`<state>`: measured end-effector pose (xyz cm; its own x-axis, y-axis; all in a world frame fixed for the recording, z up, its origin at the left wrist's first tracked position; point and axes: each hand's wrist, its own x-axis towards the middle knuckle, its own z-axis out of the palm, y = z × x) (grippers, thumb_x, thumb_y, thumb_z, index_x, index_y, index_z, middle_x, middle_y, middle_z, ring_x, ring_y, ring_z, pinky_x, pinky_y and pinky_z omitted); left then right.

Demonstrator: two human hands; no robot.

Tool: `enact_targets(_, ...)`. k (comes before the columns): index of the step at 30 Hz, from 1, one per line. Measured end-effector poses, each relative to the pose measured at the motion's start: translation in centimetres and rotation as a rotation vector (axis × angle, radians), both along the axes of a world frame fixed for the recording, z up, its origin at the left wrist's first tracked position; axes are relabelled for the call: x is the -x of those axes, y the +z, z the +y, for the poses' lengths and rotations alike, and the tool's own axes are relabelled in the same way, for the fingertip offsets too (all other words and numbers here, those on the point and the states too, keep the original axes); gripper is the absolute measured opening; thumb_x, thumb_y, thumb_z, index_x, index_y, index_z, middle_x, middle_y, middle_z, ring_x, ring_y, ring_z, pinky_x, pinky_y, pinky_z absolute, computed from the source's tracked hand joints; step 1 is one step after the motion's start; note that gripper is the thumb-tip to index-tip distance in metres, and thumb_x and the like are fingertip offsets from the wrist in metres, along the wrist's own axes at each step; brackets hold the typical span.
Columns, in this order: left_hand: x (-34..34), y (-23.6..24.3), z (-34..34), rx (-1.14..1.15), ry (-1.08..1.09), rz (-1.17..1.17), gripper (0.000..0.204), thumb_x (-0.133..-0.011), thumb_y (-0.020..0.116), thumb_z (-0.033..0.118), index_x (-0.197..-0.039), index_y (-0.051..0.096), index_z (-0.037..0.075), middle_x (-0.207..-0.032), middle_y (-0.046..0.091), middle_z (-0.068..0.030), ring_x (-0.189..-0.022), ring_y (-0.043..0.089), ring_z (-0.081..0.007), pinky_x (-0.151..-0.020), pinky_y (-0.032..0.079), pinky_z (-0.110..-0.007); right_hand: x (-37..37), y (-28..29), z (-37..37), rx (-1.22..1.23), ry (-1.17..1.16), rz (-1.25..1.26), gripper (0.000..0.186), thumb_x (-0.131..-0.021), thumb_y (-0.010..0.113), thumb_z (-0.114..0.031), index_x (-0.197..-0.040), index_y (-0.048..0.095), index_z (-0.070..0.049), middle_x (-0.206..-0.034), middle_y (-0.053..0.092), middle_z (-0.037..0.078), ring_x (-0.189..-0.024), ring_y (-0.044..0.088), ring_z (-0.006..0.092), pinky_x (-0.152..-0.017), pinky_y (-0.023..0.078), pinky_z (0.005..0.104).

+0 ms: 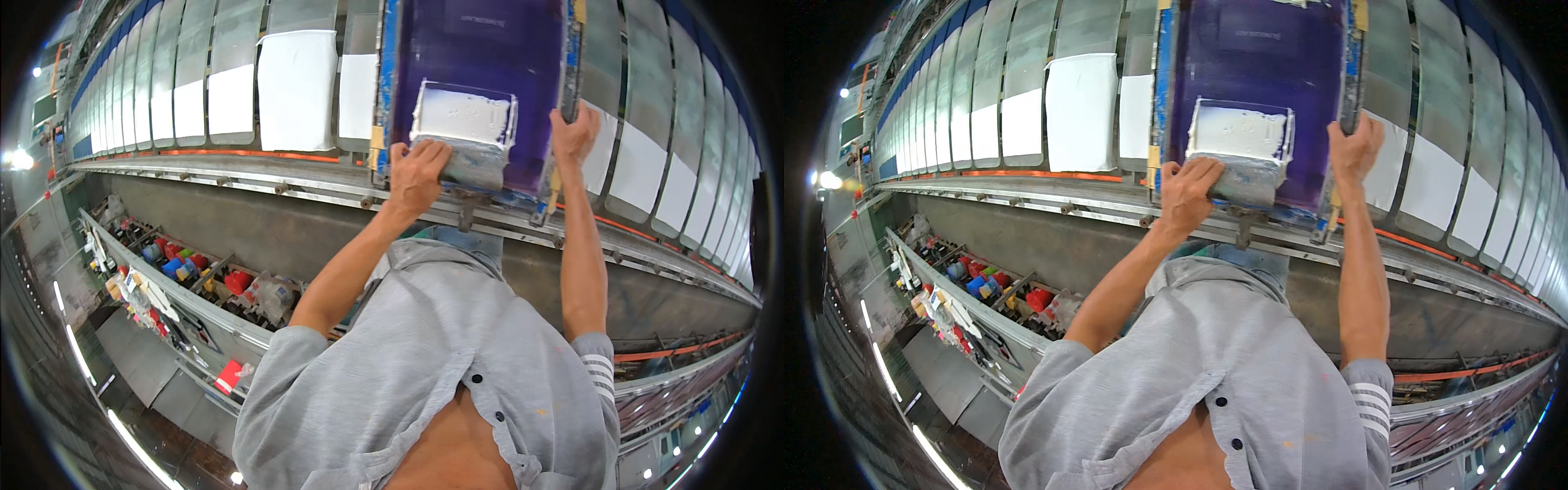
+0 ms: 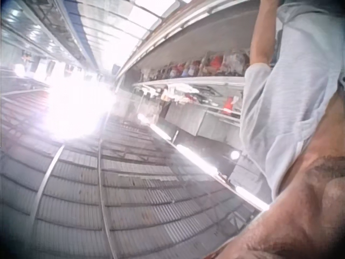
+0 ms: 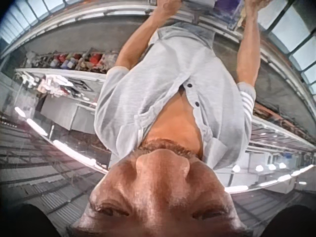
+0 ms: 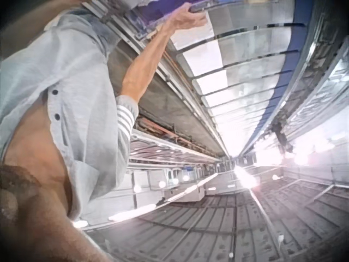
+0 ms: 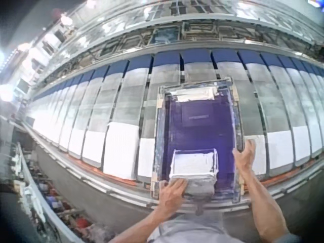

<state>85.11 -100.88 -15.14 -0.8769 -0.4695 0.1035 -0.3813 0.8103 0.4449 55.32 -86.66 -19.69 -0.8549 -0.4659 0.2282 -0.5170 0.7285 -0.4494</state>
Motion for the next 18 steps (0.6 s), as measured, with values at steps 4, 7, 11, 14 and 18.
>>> enact_targets(4,-4.1,-0.1,-5.9,-0.011,0.008,-0.009,0.047,-0.067,0.067,-0.007,-0.110,0.073,0.012,-0.111,0.075,-0.0016,-0.105,0.070,-0.0188,-0.084,0.037,-0.042,-5.1,-3.1,-5.6,0.113,-0.001,-0.013,0.052,-0.073,0.081,-0.025,-0.113,0.067,0.006,-0.110,0.062,0.019,-0.110,0.057,0.0390,-0.098,0.046,0.0489)
enact_targets(7,-6.6,0.3,-9.7,-0.005,-0.010,-0.002,0.038,-0.068,0.066,-0.004,-0.103,0.072,0.010,-0.105,0.074,-0.0028,-0.100,0.069,-0.0202,-0.083,0.035,-0.042,-9.0,-4.2,-8.9,0.142,-0.015,-0.037,0.061,-0.077,0.080,-0.027,-0.124,0.065,0.009,-0.122,0.058,0.022,-0.119,0.054,0.0390,-0.102,0.046,0.0488)
enact_targets(11,-7.5,0.1,-12.4,-0.025,-0.063,-0.104,0.039,-0.070,0.064,-0.006,-0.104,0.075,0.009,-0.107,0.076,-0.0029,-0.100,0.070,-0.0198,-0.083,0.036,-0.040,-10.8,-3.7,-10.9,0.186,-0.012,-0.125,0.044,-0.074,0.080,-0.023,-0.105,0.065,0.004,-0.108,0.060,0.019,-0.105,0.056,0.0386,-0.093,0.046,0.0510)
enact_targets(14,-8.4,-0.2,-13.7,-0.042,-0.064,-0.080,0.043,-0.069,0.063,-0.005,-0.107,0.077,0.009,-0.109,0.078,-0.0063,-0.103,0.072,-0.0215,-0.088,0.040,-0.041,-11.1,-5.4,-11.2,0.181,0.020,0.028,0.038,-0.070,0.079,-0.020,-0.097,0.062,0.001,-0.099,0.059,0.020,-0.097,0.056,0.0401,-0.088,0.044,0.0549)
enact_targets(18,-8.1,0.3,-14.0,-0.058,-0.048,-0.139,0.043,-0.069,0.064,-0.002,-0.107,0.078,0.010,-0.111,0.077,-0.0073,-0.101,0.071,-0.0232,-0.087,0.039,-0.042,-11.8,-4.2,-12.0,0.104,-0.041,-0.052,0.058,-0.075,0.078,-0.024,-0.122,0.063,0.006,-0.114,0.059,0.023,-0.115,0.054,0.0416,-0.100,0.046,0.0515)
